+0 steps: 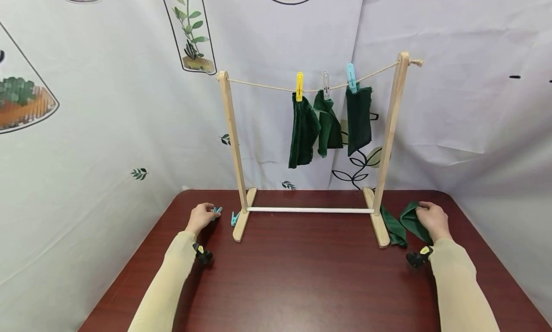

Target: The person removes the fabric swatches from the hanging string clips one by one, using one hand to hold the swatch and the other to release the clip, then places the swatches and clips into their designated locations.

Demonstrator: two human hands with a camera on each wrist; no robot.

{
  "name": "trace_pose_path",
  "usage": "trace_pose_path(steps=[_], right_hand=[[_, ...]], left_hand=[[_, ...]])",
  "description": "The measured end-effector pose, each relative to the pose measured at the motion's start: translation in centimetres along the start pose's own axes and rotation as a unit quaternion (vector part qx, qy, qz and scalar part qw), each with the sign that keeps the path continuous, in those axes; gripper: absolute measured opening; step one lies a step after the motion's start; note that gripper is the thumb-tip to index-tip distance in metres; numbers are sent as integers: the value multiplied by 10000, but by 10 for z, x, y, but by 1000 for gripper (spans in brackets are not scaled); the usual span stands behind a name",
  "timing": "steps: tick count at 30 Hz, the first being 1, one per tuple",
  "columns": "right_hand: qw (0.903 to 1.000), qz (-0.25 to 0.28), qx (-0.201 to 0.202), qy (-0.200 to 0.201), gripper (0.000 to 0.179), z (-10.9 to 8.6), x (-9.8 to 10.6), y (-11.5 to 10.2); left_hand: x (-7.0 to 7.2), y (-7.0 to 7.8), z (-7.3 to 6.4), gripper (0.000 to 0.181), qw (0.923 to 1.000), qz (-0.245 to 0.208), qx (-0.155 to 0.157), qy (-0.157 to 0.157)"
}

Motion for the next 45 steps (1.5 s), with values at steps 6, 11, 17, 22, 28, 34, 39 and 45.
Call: trace_pose_path(steps=[6,11,17,22,28,34,39,45], right_hand=[[9995,-100,-41,306,49,-1,4,5],[9977,-144,-82,655,45,0,9,8],[9961,-214,-100,848,43,0,14,11],[9953,-189,-65,945,44,-1,21,9],[9957,-112,-8,924,45,-4,29,5],[9960,-135,147,870,45,-7,35,-3],[9951,23,267,950,44,-5,43,-16],[9912,1028,277,784,43,-3,50,-37]], left_hand=[[-2,1,0,44,10000,79,-34,47],[-2,1,-1,46,10000,58,1,32],[-2,-2,1,46,10000,54,16,-28],[3,-6,0,46,10000,8,47,36],[9,-7,-2,46,10000,0,26,66],[20,5,-4,44,9995,-4,-294,117],[34,21,-6,37,9971,-14,-696,300],[47,31,-7,35,9973,-149,-714,47]])
Point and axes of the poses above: each hand's wrist, its own z-axis towards the middle knuckle, its own x-axis out of the back of the hand, y = z × x, the point moved 7 cm from there along z, towards the middle knuckle, and after that the axes turned 3 degrees about y, right-handed, at the moved point
